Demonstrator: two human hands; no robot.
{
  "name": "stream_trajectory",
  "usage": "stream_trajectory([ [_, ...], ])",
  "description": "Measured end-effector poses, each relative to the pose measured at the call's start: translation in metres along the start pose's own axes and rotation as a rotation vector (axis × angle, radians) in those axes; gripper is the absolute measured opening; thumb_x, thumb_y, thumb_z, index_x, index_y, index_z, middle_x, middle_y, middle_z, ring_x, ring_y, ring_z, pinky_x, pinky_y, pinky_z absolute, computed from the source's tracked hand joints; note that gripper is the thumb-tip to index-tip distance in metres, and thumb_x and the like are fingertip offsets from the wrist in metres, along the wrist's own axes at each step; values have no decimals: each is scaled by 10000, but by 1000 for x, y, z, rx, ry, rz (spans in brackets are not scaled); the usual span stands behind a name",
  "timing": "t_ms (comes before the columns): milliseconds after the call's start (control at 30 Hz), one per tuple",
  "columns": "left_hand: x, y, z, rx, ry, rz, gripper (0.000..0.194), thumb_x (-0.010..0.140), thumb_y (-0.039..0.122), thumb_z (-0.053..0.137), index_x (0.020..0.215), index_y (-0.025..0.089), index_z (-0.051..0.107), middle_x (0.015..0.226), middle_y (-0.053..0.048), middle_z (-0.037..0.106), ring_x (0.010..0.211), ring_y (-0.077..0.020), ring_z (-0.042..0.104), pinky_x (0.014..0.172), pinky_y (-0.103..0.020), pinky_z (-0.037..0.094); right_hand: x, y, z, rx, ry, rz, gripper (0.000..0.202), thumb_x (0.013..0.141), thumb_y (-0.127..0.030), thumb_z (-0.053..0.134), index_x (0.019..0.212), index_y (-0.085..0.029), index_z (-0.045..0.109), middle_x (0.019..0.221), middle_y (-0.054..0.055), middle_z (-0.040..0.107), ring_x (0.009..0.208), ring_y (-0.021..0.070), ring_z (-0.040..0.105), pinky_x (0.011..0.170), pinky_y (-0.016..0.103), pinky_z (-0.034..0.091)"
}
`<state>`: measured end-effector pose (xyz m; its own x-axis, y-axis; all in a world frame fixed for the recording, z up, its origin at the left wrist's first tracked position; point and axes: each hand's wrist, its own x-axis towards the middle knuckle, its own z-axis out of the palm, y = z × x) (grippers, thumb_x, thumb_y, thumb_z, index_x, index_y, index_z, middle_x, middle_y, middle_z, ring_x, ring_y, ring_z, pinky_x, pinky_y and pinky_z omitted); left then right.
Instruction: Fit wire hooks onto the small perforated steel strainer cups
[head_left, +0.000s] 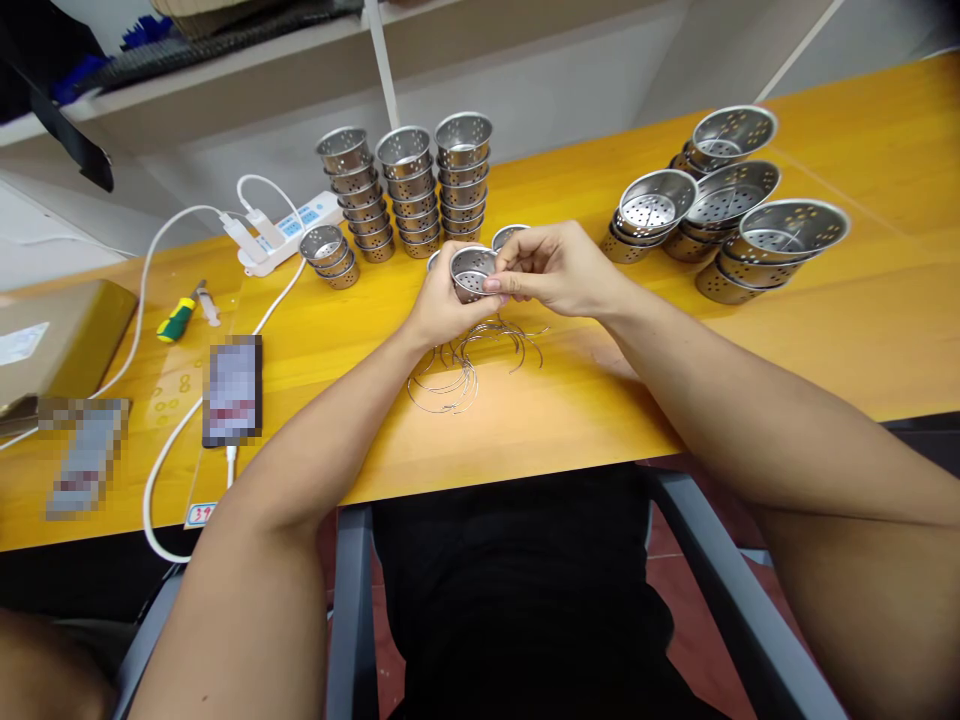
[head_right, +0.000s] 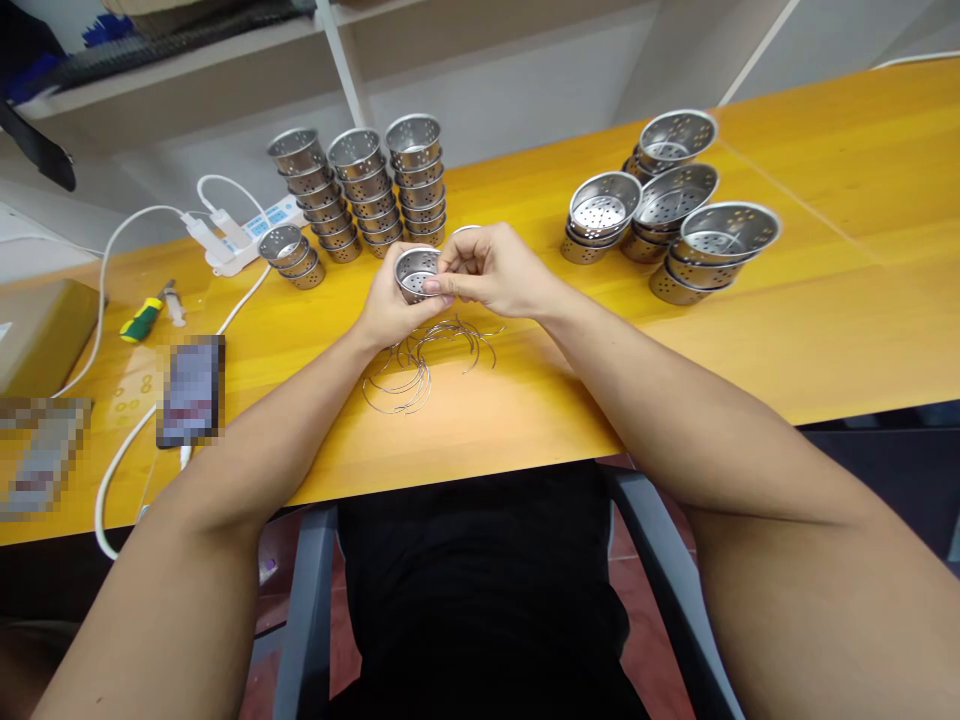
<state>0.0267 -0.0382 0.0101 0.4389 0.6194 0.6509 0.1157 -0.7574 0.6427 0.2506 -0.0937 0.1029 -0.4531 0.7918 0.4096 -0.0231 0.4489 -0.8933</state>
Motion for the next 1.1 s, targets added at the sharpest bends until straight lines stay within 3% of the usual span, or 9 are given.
stream_trajectory([
  [133, 1, 0, 1, -5, 26, -7, 819, 922, 734, 908, 1494, 291, 525, 1317, -57, 708, 1166, -237, 761, 1129, -489, 631, -1, 2, 0, -24, 23, -25, 619, 701, -802, 1072, 856, -261, 813, 793, 30, 725, 688, 184, 595, 614, 372, 529],
  [300, 2, 0, -1, 27, 54, -39, 819, 957, 709, 894, 1529, 291, 483, 1413, -88, 696, 1281, -268, 770, 1205, -524, 625, -5, 2, -1, -213, 174, -139, 525, 874, -790, 964, 1049, -310, 844, 1028, 75, 775, 847, 237, 664, 764, 429, 624],
  [433, 2, -5, -3, 31, 115, -20, 831, 936, 706, 923, 1514, 299, 485, 1410, -84, 715, 1293, -274, 787, 1216, -537, 641, -8, 3, -5, -409, 136, -187, 418, 973, -733, 872, 1014, -318, 852, 1167, 121, 780, 1037, 325, 704, 915, 532, 657],
  [567, 1, -9, -5, 34, 115, 15, 839, 947, 711, 906, 1547, 324, 464, 1421, -80, 712, 1335, -291, 778, 1250, -547, 620, -9, 8, -7, -524, 62, -228, 452, 1060, -721, 747, 1110, -290, 876, 1376, 161, 734, 1257, 380, 718, 1076, 586, 633],
  [767, -1, -4, -5, 33, 84, 38, 866, 953, 766, 868, 1582, 344, 450, 1446, -81, 706, 1325, -288, 780, 1226, -532, 635, -11, 9, -6, -595, -64, -206, 511, 1081, -735, 708, 1240, -288, 897, 1470, 167, 705, 1402, 402, 679, 1179, 623, 585],
  [967, 1, 8, 0, 15, 59, -9, 951, 903, 828, 884, 1586, 347, 429, 1454, -78, 711, 1302, -277, 808, 1172, -479, 674, -14, 3, -3, -647, -79, -237, 505, 1069, -699, 731, 1291, -271, 884, 1530, 186, 678, 1466, 445, 638, 1227, 665, 532],
  [1100, 3, 14, 2, 60, 83, 15, 1044, 831, 842, 935, 1586, 343, 414, 1547, -106, 679, 1398, -314, 792, 1198, -481, 685, -12, -5, -3, -671, -55, -239, 715, 993, -700, 826, 1552, -264, 733, 1593, 193, 660, 1471, 456, 637, 1257, 662, 524],
])
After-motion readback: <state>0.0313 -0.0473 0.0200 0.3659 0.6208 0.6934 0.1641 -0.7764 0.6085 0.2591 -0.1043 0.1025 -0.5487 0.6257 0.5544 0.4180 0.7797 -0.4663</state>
